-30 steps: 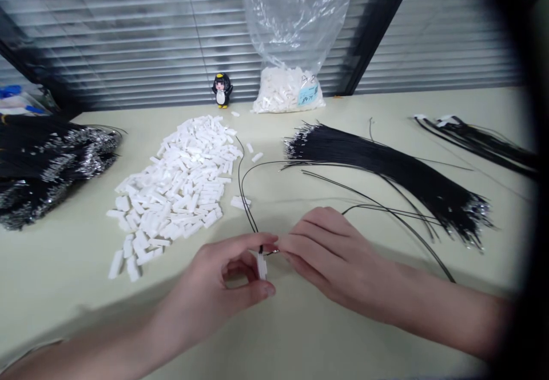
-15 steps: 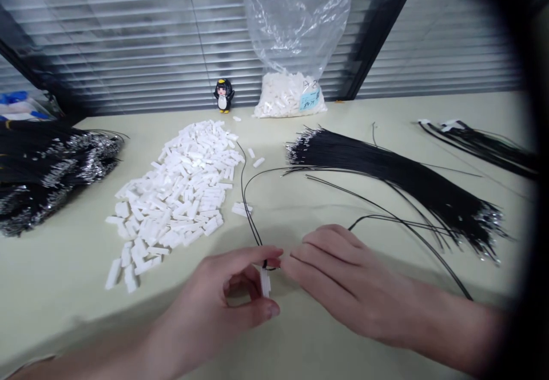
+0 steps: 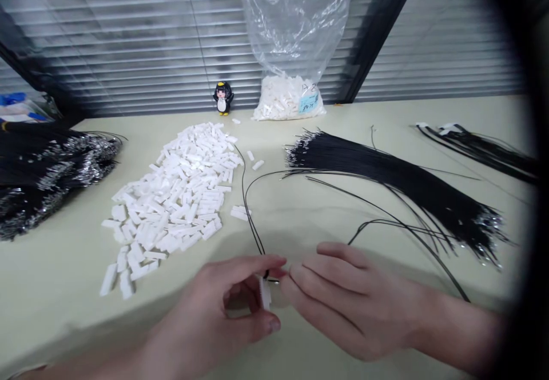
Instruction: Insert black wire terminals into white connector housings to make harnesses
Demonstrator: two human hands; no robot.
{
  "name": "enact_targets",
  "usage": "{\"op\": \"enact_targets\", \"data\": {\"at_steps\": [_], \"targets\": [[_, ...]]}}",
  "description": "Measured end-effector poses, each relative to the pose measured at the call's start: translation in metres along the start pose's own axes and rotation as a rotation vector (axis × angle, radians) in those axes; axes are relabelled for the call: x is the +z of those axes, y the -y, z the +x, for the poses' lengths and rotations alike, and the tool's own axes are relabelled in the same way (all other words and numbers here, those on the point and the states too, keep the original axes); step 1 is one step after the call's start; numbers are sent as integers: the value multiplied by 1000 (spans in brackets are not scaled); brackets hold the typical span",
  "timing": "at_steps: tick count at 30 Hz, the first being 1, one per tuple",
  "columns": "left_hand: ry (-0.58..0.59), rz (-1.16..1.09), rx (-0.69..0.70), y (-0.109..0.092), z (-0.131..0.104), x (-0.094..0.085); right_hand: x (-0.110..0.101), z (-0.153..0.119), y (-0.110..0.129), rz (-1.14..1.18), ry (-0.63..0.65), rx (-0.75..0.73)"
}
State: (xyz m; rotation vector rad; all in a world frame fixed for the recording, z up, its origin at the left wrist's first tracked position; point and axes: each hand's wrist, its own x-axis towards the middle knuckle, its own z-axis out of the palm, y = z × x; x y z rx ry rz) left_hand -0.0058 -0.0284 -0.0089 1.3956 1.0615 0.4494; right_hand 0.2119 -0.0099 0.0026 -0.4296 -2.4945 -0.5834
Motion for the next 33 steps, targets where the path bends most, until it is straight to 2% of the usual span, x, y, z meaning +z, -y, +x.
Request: {"op": "enact_targets", "data": {"at_steps": [6,15,19,22,24,25,29,33], "targets": [[55,7,4,-3,0,1,-3,6,-1,40,40,44],[44,21,-9,-6,3,1,0,4,-4,146,107,40],[24,81,-7,-10,3,0,0,7,-2,433,182,248],[25,55,-29,-11,4,0,-2,9,-1,598,35,415],[25,21,-42,-10,4,0,-6,10,-1,553,-44,436],[26,6,-45,-9,4,0,-7,10,0,501,-45,422],[34,-11,-28,-4,4,1,-12,7,7,341,9,331],[21,61,-27,-1,3,1,-11,3,16,316,66,428]]}}
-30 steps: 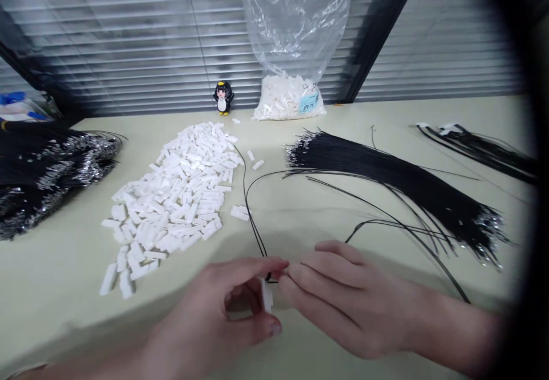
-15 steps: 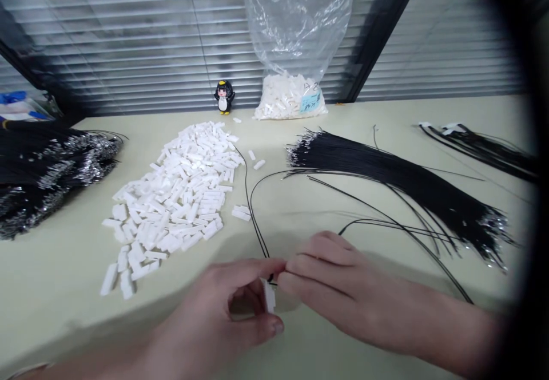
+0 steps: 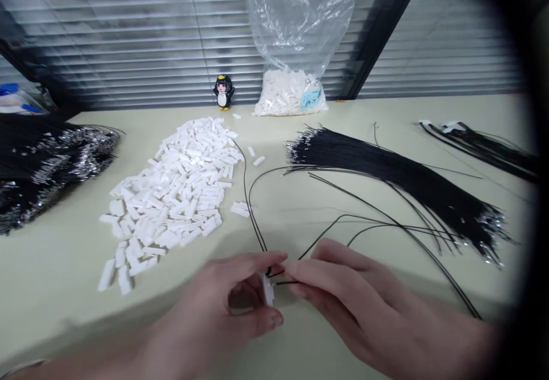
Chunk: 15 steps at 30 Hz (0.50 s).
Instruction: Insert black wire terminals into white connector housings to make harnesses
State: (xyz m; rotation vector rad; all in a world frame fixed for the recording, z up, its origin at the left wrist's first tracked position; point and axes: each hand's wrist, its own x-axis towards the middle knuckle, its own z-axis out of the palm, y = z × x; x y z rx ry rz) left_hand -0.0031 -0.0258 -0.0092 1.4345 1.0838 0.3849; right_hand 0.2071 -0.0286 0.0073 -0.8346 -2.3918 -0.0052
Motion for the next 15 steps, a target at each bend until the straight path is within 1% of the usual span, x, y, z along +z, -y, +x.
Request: {"op": "enact_targets", "data": {"at_steps": [2,4,8,15], "targets": [[-20,35,10,-1,0,0,2,-2,0,61,43,17],[-33,59,27,-2,-1,-1,5,-1,0,83,50,3],[-39,111,84,-3,-2,-2,7,4,-2,41,50,27],[-33,148,115,-2,-2,-2,5,6,-1,-22,116,-35]]}}
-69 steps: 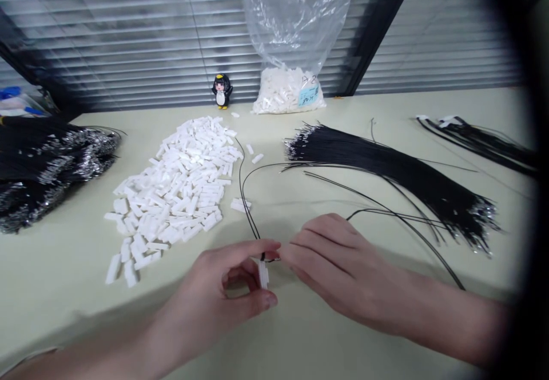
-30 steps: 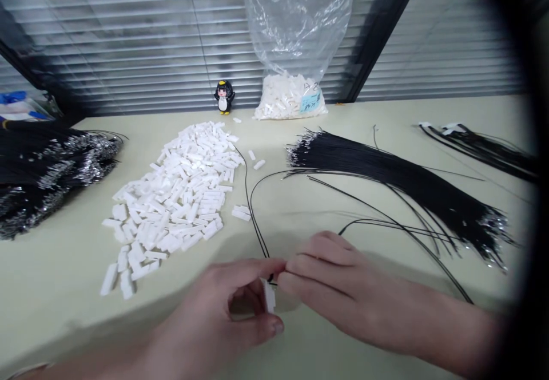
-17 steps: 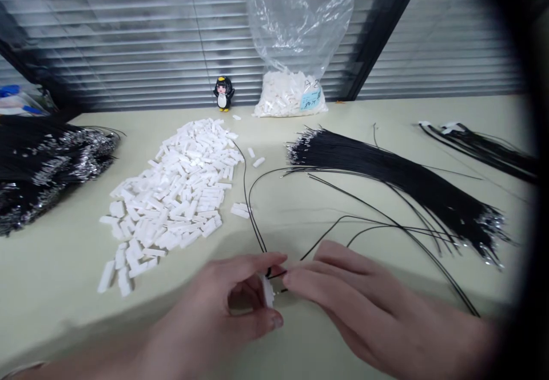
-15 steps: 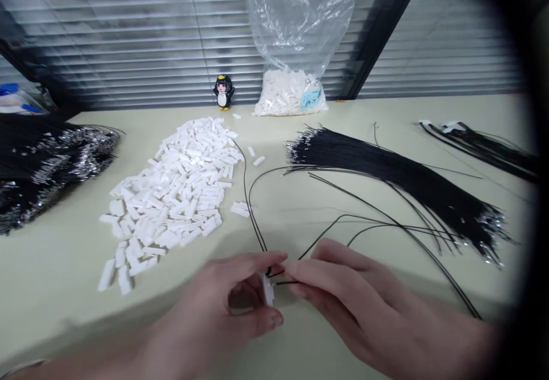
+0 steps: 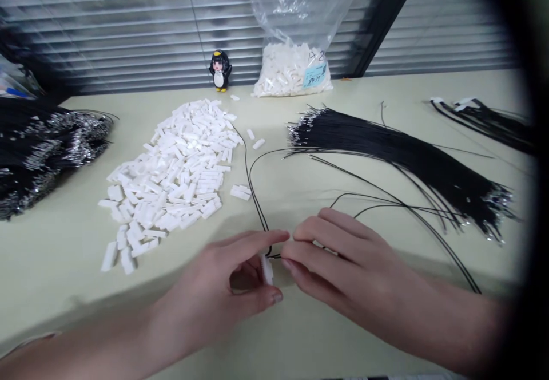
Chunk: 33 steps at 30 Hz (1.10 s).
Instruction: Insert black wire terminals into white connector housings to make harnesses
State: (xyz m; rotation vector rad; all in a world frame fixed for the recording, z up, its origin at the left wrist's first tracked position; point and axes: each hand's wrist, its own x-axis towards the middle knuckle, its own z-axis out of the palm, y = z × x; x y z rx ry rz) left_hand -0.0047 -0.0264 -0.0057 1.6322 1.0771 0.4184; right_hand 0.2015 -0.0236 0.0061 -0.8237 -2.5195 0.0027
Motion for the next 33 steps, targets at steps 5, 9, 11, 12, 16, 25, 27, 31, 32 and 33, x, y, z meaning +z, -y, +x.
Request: {"op": "enact_targets", "data": {"at_steps": [5,9,11,12,16,25,27,31,32,33], "targets": [[4,21,17,-2,-1,-1,1,0,-1,-31,36,-20],[9,37,15,-3,-2,-1,3,1,-1,-17,33,-5],[10,57,22,-3,-2,-1,4,1,-1,-15,29,0],[7,65,27,-2,-2,0,4,1,-1,-13,24,0],[-5,100,41,-1,-2,0,5,0,-1,-2,38,2],[-23,118,72,-4,-2,1,14,-2,-2,6,25,-53],[-26,103,67,-3,-2,1,14,0,-2,-3,16,-60],[-67,6,37,0,-2,0,15,4,-2,-142,7,-57],[-89,-14,33,0,-2,-1,15,4,-3,-195,5,-70],[-112,-25,32,0,-1,-2,15,4,-5,-244,1,-85]]}}
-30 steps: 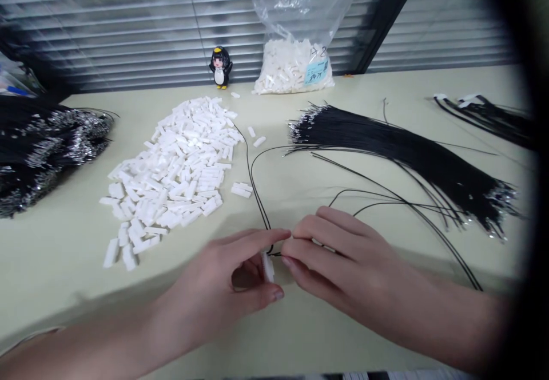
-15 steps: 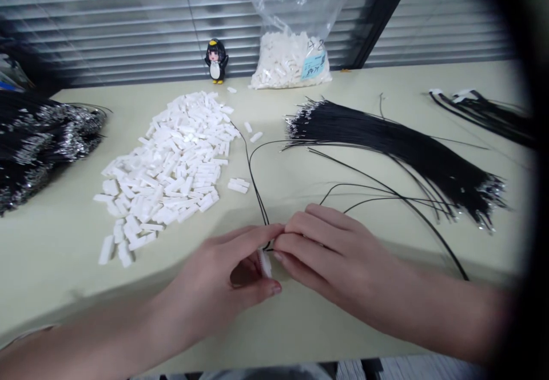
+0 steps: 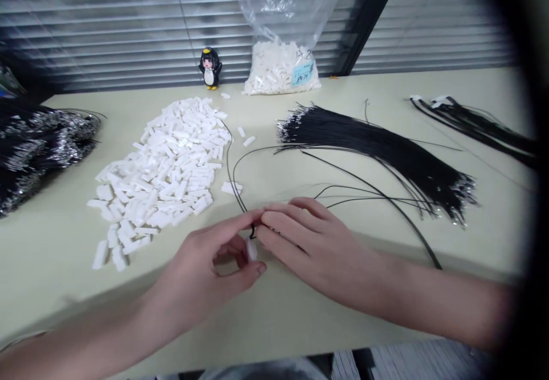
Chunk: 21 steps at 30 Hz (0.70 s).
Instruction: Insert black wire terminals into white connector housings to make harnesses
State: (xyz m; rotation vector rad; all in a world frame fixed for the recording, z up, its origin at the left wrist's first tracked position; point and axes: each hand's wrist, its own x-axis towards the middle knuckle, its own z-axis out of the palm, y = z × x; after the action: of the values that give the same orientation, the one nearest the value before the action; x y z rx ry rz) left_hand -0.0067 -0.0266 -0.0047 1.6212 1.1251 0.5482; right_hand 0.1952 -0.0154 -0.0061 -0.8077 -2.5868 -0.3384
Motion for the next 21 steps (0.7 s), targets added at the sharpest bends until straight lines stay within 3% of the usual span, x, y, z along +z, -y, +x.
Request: {"op": "enact_targets", "data": {"at_steps": [7,14,16,21], "targets": [[-42,-25,-7,-4,2,-3,-6,-7,-33,-147,221,-89],[152,0,-2,-2,-2,0,-18,-5,-84,-409,131,-232],[207,51,53,-4,-3,-1,-19,-7,-95,-512,79,-192],[381,333,249,-13,-3,-8,-15,-17,-107,-639,1,102]]}}
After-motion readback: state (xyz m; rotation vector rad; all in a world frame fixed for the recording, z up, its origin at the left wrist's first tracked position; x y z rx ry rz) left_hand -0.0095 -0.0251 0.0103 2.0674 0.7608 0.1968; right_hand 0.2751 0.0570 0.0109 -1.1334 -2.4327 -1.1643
